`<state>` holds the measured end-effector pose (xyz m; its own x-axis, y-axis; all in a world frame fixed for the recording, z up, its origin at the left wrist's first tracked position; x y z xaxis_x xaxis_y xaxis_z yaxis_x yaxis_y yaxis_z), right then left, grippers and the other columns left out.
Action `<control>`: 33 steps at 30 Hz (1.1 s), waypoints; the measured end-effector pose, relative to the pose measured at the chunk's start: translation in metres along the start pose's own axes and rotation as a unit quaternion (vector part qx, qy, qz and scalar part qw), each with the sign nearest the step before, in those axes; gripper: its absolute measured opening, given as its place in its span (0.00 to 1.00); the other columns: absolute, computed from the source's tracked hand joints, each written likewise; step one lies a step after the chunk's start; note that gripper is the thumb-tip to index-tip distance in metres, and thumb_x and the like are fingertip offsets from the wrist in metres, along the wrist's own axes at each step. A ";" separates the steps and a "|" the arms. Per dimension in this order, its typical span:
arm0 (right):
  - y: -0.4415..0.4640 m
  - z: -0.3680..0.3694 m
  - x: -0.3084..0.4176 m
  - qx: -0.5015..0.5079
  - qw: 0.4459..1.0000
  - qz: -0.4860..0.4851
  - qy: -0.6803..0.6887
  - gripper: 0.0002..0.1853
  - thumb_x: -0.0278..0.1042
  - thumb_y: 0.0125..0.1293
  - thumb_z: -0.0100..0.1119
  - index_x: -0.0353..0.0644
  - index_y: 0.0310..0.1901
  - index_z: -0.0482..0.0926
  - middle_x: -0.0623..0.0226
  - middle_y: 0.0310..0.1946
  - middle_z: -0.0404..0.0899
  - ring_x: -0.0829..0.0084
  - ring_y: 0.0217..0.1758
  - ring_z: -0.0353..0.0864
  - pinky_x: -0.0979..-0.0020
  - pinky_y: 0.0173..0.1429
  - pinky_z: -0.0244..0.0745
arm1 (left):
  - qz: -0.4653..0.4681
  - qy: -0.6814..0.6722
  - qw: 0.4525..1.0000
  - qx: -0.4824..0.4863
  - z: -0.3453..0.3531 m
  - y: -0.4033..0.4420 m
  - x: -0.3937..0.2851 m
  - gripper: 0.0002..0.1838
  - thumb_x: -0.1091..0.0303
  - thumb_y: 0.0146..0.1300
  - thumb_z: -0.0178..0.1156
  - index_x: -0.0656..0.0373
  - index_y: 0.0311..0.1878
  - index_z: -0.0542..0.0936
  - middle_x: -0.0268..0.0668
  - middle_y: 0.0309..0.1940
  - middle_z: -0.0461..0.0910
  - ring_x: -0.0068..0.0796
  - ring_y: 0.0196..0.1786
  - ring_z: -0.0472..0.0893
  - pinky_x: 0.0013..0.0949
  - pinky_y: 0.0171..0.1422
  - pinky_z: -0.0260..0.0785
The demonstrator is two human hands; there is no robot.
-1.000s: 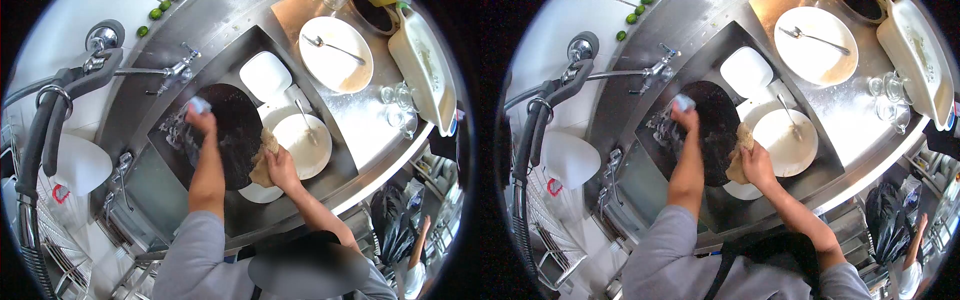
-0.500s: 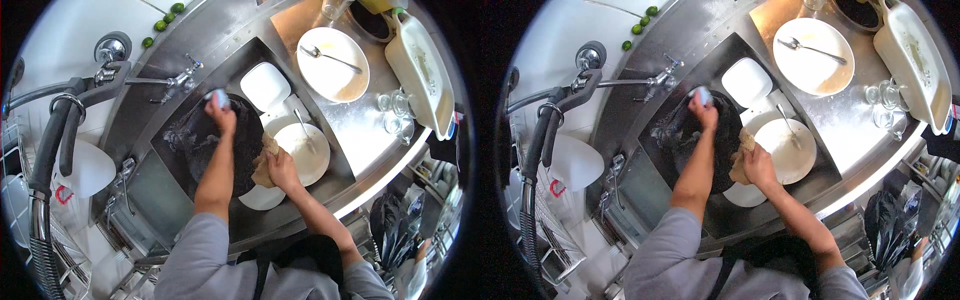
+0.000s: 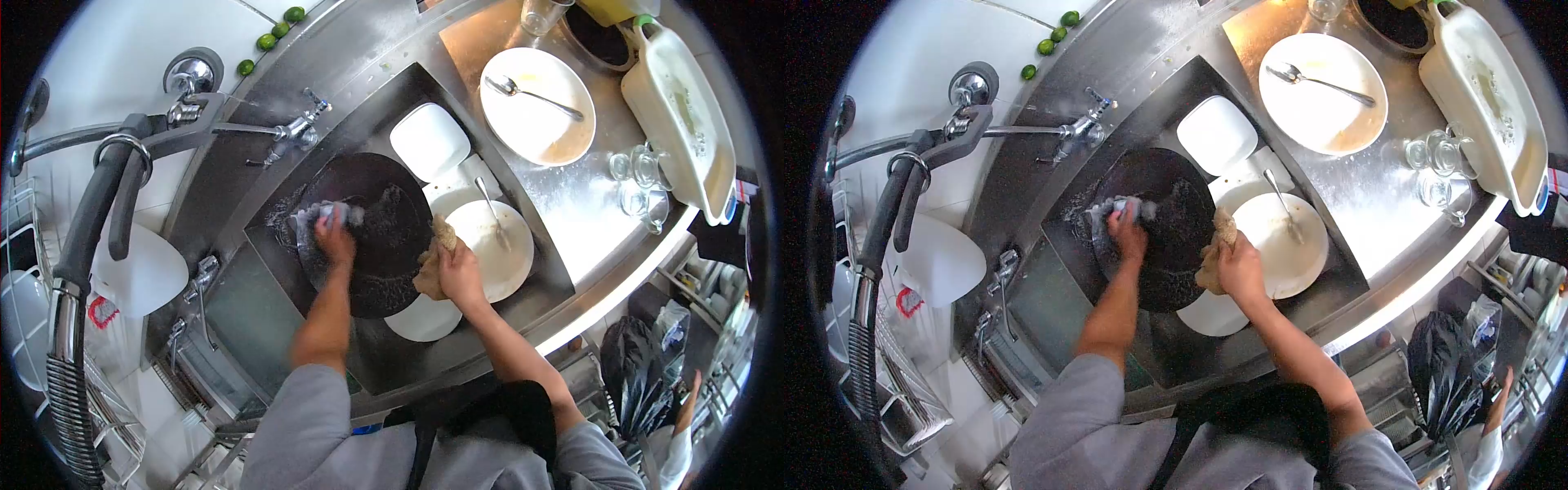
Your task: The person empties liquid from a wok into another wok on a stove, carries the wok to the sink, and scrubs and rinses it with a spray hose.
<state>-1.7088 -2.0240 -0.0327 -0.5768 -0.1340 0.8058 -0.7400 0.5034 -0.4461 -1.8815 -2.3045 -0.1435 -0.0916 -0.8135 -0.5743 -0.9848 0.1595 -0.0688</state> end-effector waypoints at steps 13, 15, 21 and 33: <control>-0.009 -0.016 -0.006 -0.111 0.990 0.052 0.064 0.11 0.33 0.65 0.60 0.31 0.41 0.82 0.42 0.32 0.82 0.46 0.37 0.84 0.57 0.44 0.76 | -0.014 -0.107 0.983 -0.150 0.059 0.052 -0.062 0.27 0.75 0.57 0.65 0.53 0.62 0.78 0.46 0.52 0.73 0.40 0.53 0.73 0.42 0.59 0.66; -0.008 -0.020 -0.008 -0.129 0.987 0.059 0.071 0.11 0.33 0.65 0.61 0.31 0.41 0.82 0.43 0.31 0.82 0.48 0.36 0.84 0.57 0.43 0.76 | 0.109 -0.211 0.967 -0.088 0.073 0.037 -0.130 0.26 0.78 0.58 0.62 0.55 0.63 0.78 0.43 0.50 0.74 0.36 0.51 0.75 0.35 0.57 0.68; 0.010 -0.024 -0.015 -0.110 0.991 0.055 0.048 0.12 0.33 0.64 0.62 0.30 0.41 0.82 0.44 0.31 0.83 0.49 0.37 0.85 0.58 0.44 0.76 | 0.032 -0.314 0.908 0.277 0.062 -0.129 -0.121 0.30 0.90 0.49 0.52 0.55 0.55 0.83 0.37 0.51 0.75 0.33 0.54 0.76 0.29 0.62 0.66; 0.007 -0.016 -0.004 -0.071 0.992 0.005 0.100 0.14 0.33 0.65 0.61 0.30 0.47 0.78 0.44 0.36 0.83 0.52 0.42 0.86 0.59 0.46 0.77 | 0.068 -0.084 0.986 0.127 0.079 -0.077 -0.093 0.26 0.78 0.61 0.60 0.54 0.64 0.75 0.49 0.59 0.71 0.50 0.59 0.73 0.42 0.66 0.64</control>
<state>-1.7058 -2.0060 -0.0324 -0.4939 0.0369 0.8687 -0.6692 0.6217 -0.4069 -1.7851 -2.1974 -0.1493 -0.1737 -0.6748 -0.7173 -0.8943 0.4130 -0.1719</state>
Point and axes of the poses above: each hand's wrist, its own y-axis towards the middle knuckle, its own z-axis out of the palm, x = y × z, the point moved 8 cm from there along y, towards the middle knuckle
